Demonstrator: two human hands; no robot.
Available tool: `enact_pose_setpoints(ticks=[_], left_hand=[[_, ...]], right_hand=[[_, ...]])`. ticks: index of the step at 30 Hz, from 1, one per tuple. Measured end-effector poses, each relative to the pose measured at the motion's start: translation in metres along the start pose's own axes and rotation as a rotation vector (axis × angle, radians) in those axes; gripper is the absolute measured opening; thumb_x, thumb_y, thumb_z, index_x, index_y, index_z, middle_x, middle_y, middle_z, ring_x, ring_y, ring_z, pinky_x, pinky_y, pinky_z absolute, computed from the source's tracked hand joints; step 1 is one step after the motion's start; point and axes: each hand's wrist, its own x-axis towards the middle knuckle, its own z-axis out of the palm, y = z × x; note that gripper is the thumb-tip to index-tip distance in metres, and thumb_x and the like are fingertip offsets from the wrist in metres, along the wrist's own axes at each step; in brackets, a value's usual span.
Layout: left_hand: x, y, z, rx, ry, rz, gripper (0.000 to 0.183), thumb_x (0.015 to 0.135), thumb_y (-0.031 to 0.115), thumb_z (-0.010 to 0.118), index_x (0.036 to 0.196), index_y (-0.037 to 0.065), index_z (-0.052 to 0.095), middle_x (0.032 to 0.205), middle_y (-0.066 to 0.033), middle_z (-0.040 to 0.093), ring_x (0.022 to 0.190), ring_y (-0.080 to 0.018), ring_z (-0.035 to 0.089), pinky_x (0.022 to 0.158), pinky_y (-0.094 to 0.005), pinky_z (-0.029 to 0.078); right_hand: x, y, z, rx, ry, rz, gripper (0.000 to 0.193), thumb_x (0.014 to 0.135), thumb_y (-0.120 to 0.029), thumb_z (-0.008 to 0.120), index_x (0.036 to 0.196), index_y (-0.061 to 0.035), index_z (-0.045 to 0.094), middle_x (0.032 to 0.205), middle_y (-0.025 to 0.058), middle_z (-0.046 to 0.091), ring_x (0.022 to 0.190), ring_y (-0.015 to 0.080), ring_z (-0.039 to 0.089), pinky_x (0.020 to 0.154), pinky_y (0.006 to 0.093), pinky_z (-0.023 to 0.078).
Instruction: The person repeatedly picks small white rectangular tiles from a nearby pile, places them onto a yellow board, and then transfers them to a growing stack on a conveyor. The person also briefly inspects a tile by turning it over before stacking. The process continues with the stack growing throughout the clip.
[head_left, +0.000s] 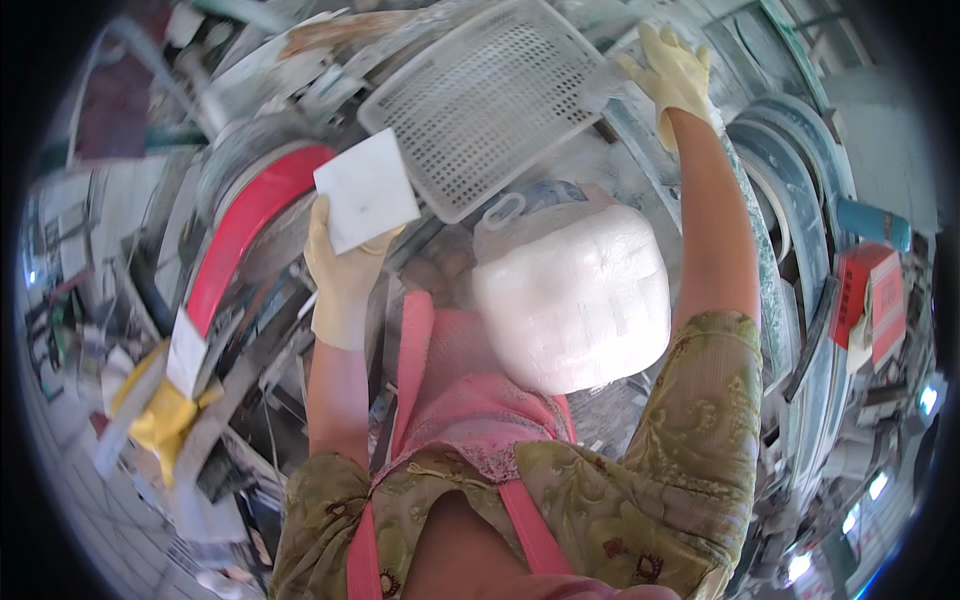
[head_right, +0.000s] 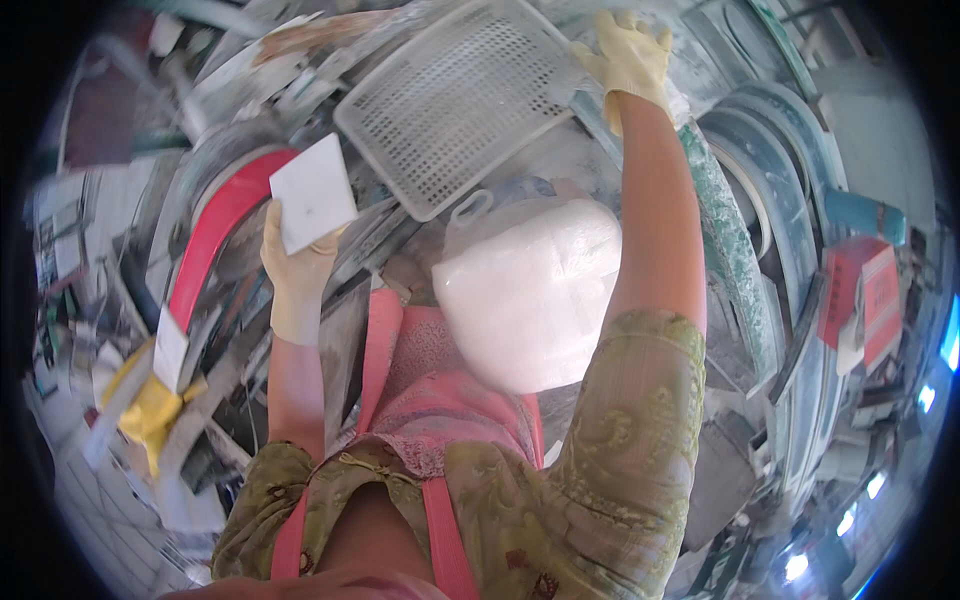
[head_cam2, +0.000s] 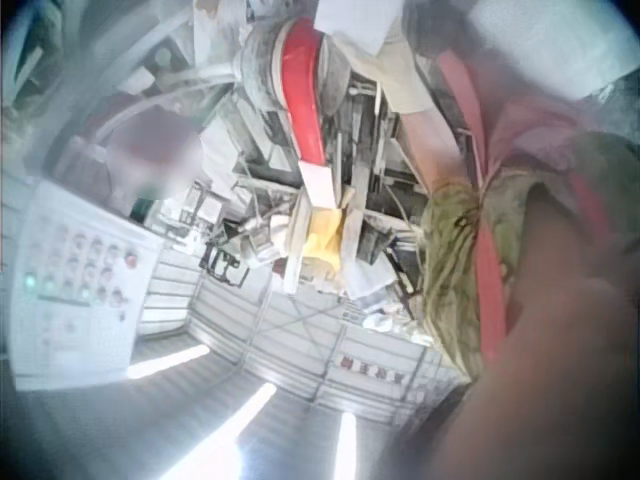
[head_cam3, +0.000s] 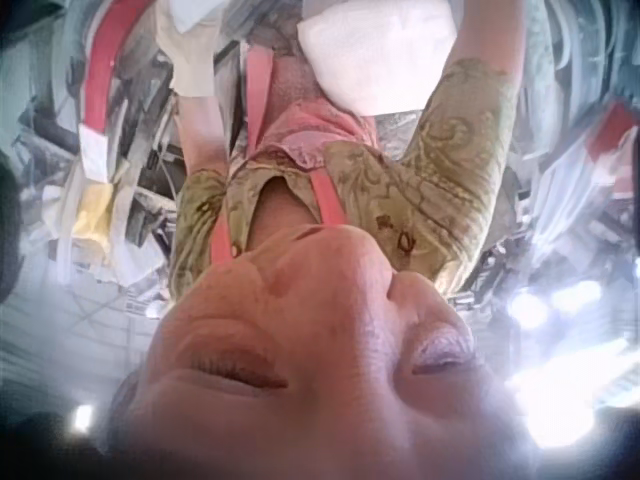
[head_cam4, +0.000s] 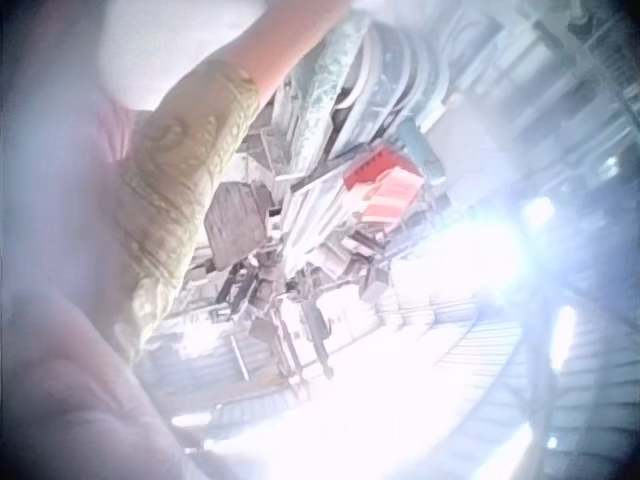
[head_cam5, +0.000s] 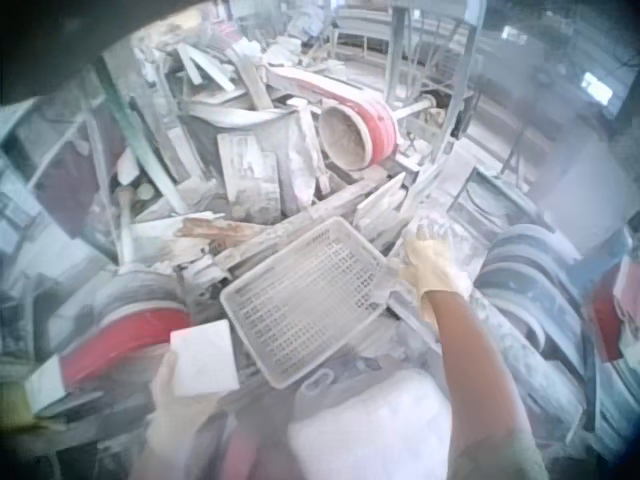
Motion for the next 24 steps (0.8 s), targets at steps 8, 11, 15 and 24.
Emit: enact_pose_setpoints(ticks=[8,11,15,24], left_hand=[[-0.150,0.021,-0.075,-0.263,0.127,0.366,0.053,0.101,0.040,0.058,0.140,0.006,0.051,0.131,-0.0139,0.063,0.119,-0.0330,0.063,0.094,-0.0489,0.055],[-0.181,0.014,-0.079,0.141,0.356,0.588,0.049,0.100,0.037,0.058,0.138,0.006,0.053,0.130,-0.0105,0.064,0.117,-0.0279,0.063,0.093,-0.0443,0.054],[-0.237,0.024,-0.088,-0.517,0.157,0.562,0.042,0.100,0.033,0.058,0.133,0.007,0.055,0.126,-0.0051,0.065,0.112,-0.0212,0.064,0.087,-0.0385,0.055],[-0.368,0.006,-0.134,-0.642,0.100,0.854,0.043,0.104,0.033,0.051,0.135,0.002,0.052,0.134,-0.0126,0.061,0.122,-0.0269,0.061,0.102,-0.0452,0.051]], right_hand=[[-0.010,-0.214,-0.097,1.252,-0.293,0.062,0.040,0.104,-0.036,0.056,0.131,-0.0081,0.066,0.115,0.0130,0.073,0.116,0.0275,0.065,0.107,0.0373,0.044],[-0.053,-0.308,-0.157,1.665,-0.694,-0.092,0.045,0.107,-0.038,0.051,0.130,-0.0013,0.065,0.122,0.0118,0.071,0.117,0.0204,0.064,0.107,0.0365,0.045],[-0.094,-0.410,-0.237,2.000,-1.064,-0.303,0.052,0.102,-0.032,0.061,0.145,-0.0038,0.051,0.134,0.0192,0.062,0.132,0.0254,0.054,0.113,0.0382,0.038],[-0.185,-0.513,-0.338,1.708,-1.051,-1.013,0.091,0.077,-0.025,0.084,0.153,0.0004,0.040,0.147,0.0174,0.052,0.137,0.0263,0.049,0.116,0.0402,0.034]])
